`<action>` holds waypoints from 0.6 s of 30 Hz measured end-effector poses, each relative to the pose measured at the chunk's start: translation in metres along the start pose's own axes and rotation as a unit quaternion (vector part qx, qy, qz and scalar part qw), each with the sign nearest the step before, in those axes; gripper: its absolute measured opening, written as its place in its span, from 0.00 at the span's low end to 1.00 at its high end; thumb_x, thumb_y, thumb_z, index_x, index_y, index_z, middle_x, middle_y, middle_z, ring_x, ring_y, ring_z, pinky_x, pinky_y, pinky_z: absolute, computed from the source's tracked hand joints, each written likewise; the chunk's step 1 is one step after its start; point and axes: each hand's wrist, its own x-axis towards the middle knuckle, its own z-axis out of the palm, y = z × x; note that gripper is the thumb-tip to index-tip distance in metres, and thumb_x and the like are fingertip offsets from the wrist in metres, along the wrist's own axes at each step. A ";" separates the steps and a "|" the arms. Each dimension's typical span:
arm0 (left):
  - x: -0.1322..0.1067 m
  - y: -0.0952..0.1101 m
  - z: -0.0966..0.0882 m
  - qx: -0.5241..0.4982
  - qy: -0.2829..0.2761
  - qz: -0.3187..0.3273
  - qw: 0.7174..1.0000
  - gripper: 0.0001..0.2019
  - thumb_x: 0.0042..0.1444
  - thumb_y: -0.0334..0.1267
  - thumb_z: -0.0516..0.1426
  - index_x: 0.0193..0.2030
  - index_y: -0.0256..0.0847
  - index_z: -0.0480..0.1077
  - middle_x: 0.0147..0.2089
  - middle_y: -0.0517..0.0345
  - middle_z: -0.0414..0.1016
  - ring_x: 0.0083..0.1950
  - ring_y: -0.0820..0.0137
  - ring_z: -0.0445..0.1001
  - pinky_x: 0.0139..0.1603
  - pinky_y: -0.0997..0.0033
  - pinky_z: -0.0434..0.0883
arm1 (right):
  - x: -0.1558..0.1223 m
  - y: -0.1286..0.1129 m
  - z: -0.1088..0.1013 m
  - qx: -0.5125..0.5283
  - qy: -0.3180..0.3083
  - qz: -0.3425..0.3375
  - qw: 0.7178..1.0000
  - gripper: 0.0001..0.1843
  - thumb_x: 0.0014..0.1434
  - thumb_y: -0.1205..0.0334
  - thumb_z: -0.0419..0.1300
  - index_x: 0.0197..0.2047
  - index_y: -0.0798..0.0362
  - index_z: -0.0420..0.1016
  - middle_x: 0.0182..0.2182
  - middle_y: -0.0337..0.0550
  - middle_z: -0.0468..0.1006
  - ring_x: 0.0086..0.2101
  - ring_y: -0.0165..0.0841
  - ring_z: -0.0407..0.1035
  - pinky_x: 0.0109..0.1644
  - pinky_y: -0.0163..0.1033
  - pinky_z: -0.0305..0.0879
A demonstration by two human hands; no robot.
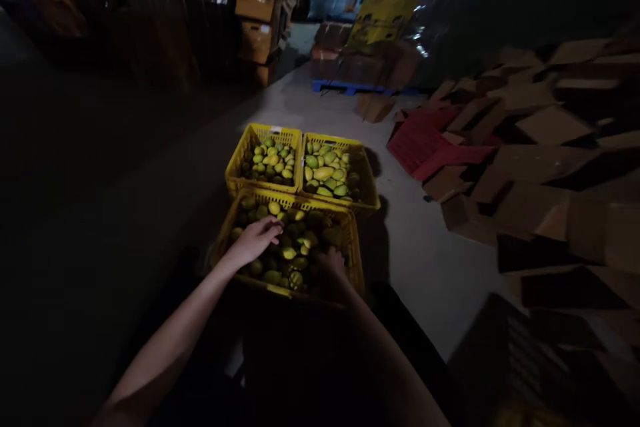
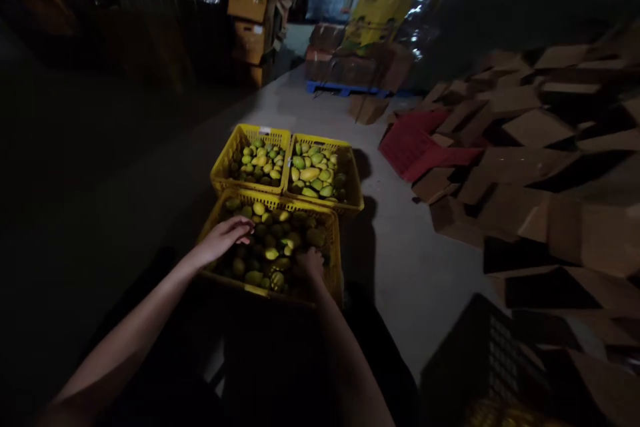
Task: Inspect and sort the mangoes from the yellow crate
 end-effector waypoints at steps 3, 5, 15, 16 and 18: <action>-0.005 0.011 -0.002 0.108 -0.002 0.020 0.994 0.10 0.56 0.40 0.51 0.40 0.41 0.71 0.38 0.57 0.76 0.35 0.68 0.74 0.43 0.70 0.67 | 0.002 0.015 0.016 -0.107 -0.012 -0.010 0.994 0.22 0.48 0.65 0.61 0.47 0.62 0.68 0.50 0.65 0.66 0.55 0.54 0.55 0.51 0.53 0.57; -0.007 0.020 -0.005 0.179 0.007 0.025 0.983 0.11 0.57 0.40 0.50 0.42 0.41 0.71 0.40 0.56 0.76 0.40 0.66 0.74 0.47 0.68 0.66 | 0.001 0.019 0.028 -0.158 -0.024 -0.033 0.987 0.21 0.50 0.65 0.59 0.49 0.61 0.67 0.52 0.65 0.64 0.55 0.54 0.53 0.52 0.54 0.54; -0.006 0.034 -0.006 0.259 -0.012 0.005 0.966 0.13 0.60 0.41 0.49 0.43 0.38 0.70 0.41 0.53 0.75 0.45 0.63 0.72 0.51 0.63 0.64 | 0.001 0.035 0.053 -0.174 -0.070 -0.054 0.981 0.23 0.57 0.62 0.53 0.56 0.57 0.62 0.51 0.65 0.63 0.50 0.53 0.59 0.47 0.52 0.58; -0.005 0.033 -0.005 0.263 -0.018 0.003 0.965 0.14 0.60 0.41 0.48 0.44 0.37 0.70 0.41 0.53 0.74 0.45 0.63 0.72 0.51 0.62 0.63 | 0.001 0.035 0.051 -0.158 -0.080 -0.052 0.983 0.24 0.54 0.62 0.56 0.55 0.57 0.62 0.48 0.63 0.65 0.48 0.51 0.62 0.46 0.50 0.59; -0.004 0.029 -0.002 0.277 -0.025 0.003 0.961 0.14 0.60 0.42 0.48 0.44 0.36 0.70 0.41 0.52 0.74 0.46 0.62 0.72 0.51 0.61 0.63 | 0.002 0.030 0.045 -0.114 -0.100 -0.048 0.987 0.27 0.47 0.65 0.62 0.52 0.56 0.65 0.42 0.57 0.70 0.43 0.47 0.66 0.43 0.46 0.61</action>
